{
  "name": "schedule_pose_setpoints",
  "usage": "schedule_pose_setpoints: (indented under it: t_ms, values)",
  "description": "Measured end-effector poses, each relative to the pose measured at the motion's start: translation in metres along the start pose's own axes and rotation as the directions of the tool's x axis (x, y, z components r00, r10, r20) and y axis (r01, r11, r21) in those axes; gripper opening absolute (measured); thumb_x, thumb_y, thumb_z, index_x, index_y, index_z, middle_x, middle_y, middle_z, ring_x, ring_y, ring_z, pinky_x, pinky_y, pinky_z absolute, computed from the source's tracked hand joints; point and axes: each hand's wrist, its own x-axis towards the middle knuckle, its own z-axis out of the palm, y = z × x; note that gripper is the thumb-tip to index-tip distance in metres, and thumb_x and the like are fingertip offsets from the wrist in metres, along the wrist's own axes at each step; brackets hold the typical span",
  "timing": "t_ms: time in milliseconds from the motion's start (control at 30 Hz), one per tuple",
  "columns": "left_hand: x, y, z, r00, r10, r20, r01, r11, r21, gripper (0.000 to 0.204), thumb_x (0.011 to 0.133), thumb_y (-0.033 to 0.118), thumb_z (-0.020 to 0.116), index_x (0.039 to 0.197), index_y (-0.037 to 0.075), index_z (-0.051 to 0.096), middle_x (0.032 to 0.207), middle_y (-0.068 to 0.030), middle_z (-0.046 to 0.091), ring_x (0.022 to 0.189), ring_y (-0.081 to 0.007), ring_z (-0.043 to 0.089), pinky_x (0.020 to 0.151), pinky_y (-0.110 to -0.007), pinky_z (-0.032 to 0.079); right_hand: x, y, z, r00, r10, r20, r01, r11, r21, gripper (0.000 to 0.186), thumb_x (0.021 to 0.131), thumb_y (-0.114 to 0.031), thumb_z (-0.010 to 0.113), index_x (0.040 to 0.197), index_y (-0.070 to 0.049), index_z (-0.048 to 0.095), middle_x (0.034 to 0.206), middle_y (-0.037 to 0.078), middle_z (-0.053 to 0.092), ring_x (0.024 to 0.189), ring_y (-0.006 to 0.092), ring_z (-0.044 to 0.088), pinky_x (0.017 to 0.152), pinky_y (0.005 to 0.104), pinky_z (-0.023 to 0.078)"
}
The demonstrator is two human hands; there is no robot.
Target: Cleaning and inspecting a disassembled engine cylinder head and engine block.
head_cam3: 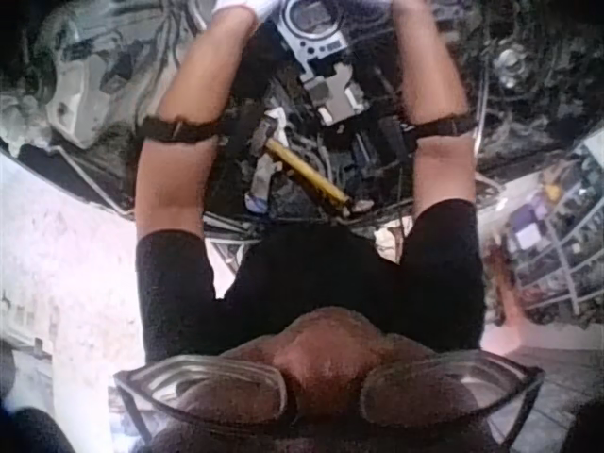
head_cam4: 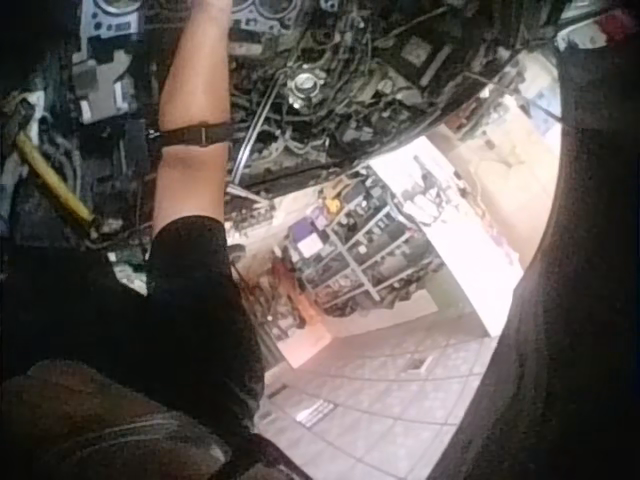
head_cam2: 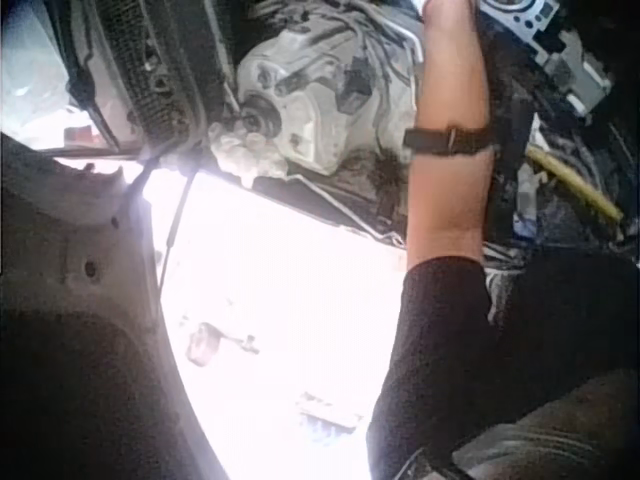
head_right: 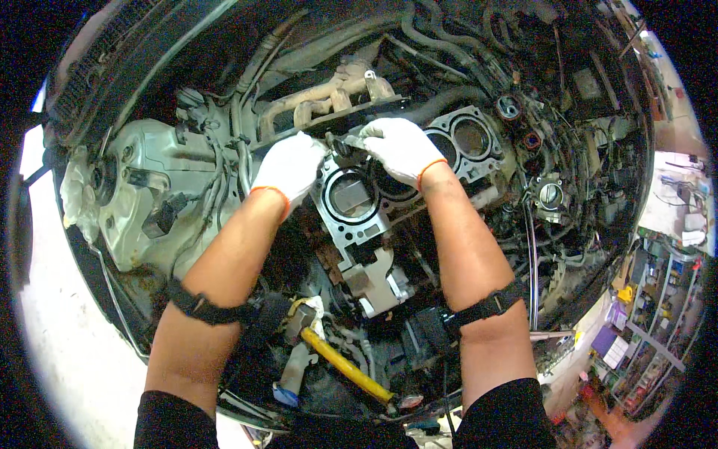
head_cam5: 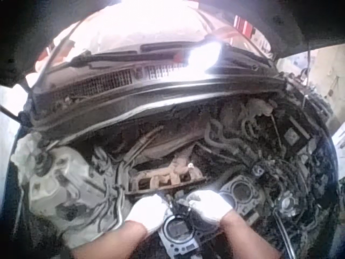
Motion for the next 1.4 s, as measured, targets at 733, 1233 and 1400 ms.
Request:
schedule_pose_setpoints:
  t_ms: [733,1233,1400]
  values:
    - [0.076,-0.027,0.032,0.806,-0.19,0.561,0.592,0.237,-0.77,0.026,0.1,0.035,0.06,0.081,0.017,0.064,0.064,0.0038,0.056,0.053,-0.0129,0.047,0.049,-0.03,0.035,-0.007,0.014,0.025,0.966,0.259,-0.029,-0.241,0.932,0.272,0.033,0.098,-0.028,0.065,0.111,0.0,0.075,0.11,0.019,0.074,0.104,0.0327,0.07,0.093,0.0396,0.052]
    - [0.068,-0.021,0.027,0.803,-0.198,0.563,0.593,0.163,-0.789,0.024,0.096,0.041,0.07,0.085,0.02,0.066,0.066,0.0057,0.057,0.052,-0.0094,0.044,0.048,-0.027,0.031,0.001,-0.005,0.015,0.99,0.139,0.001,-0.138,0.981,0.134,0.027,0.095,-0.018,0.064,0.113,-0.002,0.076,0.107,0.016,0.077,0.099,0.0269,0.071,0.092,0.0366,0.053]
    - [0.064,-0.012,0.016,0.782,-0.157,0.603,0.622,0.145,-0.769,0.025,0.093,0.044,0.074,0.086,0.021,0.067,0.066,0.0064,0.057,0.052,-0.0079,0.043,0.047,-0.025,0.029,-0.003,0.021,0.024,0.976,0.211,0.059,-0.216,0.875,0.434,0.029,0.096,-0.016,0.064,0.116,0.001,0.074,0.108,0.012,0.076,0.098,0.0209,0.068,0.093,0.0341,0.052]
